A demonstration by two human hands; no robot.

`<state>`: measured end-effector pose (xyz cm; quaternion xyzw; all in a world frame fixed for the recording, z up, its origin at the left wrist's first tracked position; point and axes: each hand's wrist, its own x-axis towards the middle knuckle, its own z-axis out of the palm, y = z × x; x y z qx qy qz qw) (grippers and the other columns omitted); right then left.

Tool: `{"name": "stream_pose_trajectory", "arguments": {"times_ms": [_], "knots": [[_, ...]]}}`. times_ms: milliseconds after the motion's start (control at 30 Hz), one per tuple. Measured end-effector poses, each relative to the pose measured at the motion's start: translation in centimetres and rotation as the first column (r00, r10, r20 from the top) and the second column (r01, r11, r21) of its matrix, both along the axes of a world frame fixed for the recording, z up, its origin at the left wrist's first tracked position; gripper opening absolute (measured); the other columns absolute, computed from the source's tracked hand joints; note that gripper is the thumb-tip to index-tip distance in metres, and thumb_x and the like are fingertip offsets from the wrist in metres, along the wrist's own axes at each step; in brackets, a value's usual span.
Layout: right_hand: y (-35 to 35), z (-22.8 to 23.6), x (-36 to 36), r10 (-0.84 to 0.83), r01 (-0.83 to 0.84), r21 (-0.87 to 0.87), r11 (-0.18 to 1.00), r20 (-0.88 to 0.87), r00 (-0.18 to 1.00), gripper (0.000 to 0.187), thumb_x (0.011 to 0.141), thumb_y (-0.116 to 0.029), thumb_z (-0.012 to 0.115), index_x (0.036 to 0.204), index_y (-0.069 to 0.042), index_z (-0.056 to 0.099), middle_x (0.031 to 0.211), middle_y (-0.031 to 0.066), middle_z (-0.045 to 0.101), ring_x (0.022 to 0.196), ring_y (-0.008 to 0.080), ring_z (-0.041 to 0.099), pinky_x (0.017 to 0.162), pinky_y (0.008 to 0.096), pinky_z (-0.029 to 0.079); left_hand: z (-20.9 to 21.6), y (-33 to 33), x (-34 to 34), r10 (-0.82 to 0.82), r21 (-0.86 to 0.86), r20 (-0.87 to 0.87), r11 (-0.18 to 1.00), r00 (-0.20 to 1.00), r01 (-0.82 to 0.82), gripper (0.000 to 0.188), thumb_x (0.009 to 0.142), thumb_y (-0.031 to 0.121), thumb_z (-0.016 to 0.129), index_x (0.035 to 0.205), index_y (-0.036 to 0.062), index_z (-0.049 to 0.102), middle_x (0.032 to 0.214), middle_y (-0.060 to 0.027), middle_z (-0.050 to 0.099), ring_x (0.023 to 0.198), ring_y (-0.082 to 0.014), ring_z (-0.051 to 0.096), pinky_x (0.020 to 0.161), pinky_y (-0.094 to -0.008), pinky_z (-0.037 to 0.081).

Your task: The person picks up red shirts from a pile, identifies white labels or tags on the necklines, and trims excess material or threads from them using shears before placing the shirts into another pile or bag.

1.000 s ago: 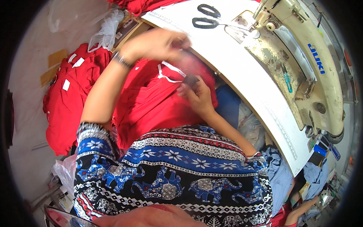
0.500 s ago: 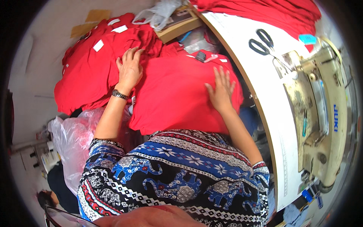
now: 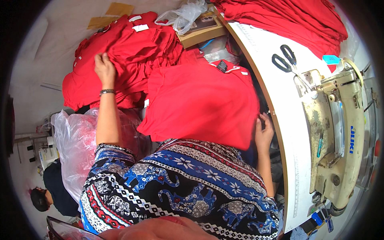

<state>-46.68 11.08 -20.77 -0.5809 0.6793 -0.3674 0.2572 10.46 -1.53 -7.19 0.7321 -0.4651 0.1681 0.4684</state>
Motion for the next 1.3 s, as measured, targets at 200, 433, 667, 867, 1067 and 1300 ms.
{"name": "stream_pose_trajectory", "arguments": {"times_ms": [200,433,667,867,1067,1300], "knots": [[-2.5,7.3,5.7,0.21,-0.187,-0.216,0.958,0.088,0.974,0.015,0.09,-0.005,0.06,0.103,0.001,0.066,0.105,0.0104,0.065,0.086,0.0138,0.063,0.074,0.0244,0.05,4.2,-2.8,6.9,-0.227,0.074,-0.342,0.961,0.912,0.267,0.027,0.098,0.022,0.051,0.088,-0.0016,0.059,0.082,-0.0094,0.062,0.078,-0.0191,0.055,0.072,-0.0341,0.044],[-3.6,6.7,10.4,0.455,-0.507,-0.007,0.862,0.452,0.767,0.022,0.088,-0.001,0.063,0.11,-0.001,0.063,0.1,0.0078,0.064,0.081,0.0114,0.061,0.068,0.0218,0.048,15.6,-0.9,-4.2,-0.548,-0.251,-0.644,0.811,0.534,0.529,0.028,0.098,0.019,0.051,0.116,-0.0014,0.06,0.113,-0.0076,0.062,0.104,-0.0152,0.057,0.094,-0.0287,0.044],[-6.9,13.0,13.3,0.566,-0.469,-0.43,0.771,0.127,0.814,0.098,0.076,-0.026,0.079,0.15,-0.005,0.017,0.155,0.0194,0.021,0.143,0.0342,0.023,0.111,0.0466,0.024,16.8,5.3,-14.6,-0.843,-0.786,-0.524,0.423,-0.123,0.451,0.04,0.099,0.019,0.045,0.131,-0.0039,0.049,0.128,-0.0155,0.057,0.117,-0.0232,0.056,0.103,-0.0343,0.042],[-6.5,14.4,11.0,0.305,-0.365,-0.46,0.809,-0.203,0.931,0.089,0.077,-0.034,0.076,0.147,-0.006,0.028,0.154,0.0198,0.022,0.142,0.0411,0.021,0.11,0.0617,0.012,0.0,6.5,-7.6,-0.665,-0.844,-0.529,0.346,-0.528,0.409,0.042,0.098,0.02,0.042,0.132,-0.0029,0.048,0.126,-0.0166,0.058,0.115,-0.0261,0.057,0.102,-0.0374,0.044],[-3.7,7.5,11.7,0.485,-0.52,-0.219,0.825,-0.195,0.852,0.08,0.077,-0.043,0.073,0.141,-0.009,0.039,0.149,0.0169,0.033,0.14,0.0377,0.027,0.109,0.0646,0.012,-6.2,7.0,-10.4,-0.099,-0.191,-0.946,0.94,-0.308,0.282,0.037,0.1,0.02,0.033,0.124,-0.0021,0.052,0.123,-0.0167,0.06,0.113,-0.0305,0.058,0.099,-0.0456,0.048],[-2.3,8.0,14.4,0.776,-0.779,0.115,0.617,0.077,0.626,0.069,0.08,-0.049,0.066,0.133,-0.01,0.048,0.14,0.0122,0.047,0.137,0.0316,0.033,0.111,0.0612,0.011,0.3,3.1,-15.2,-0.313,-0.658,-0.681,0.658,-0.662,0.366,0.036,0.102,0.019,0.034,0.124,-0.0057,0.049,0.126,-0.019,0.057,0.117,-0.0308,0.056,0.105,-0.0444,0.043]]}}
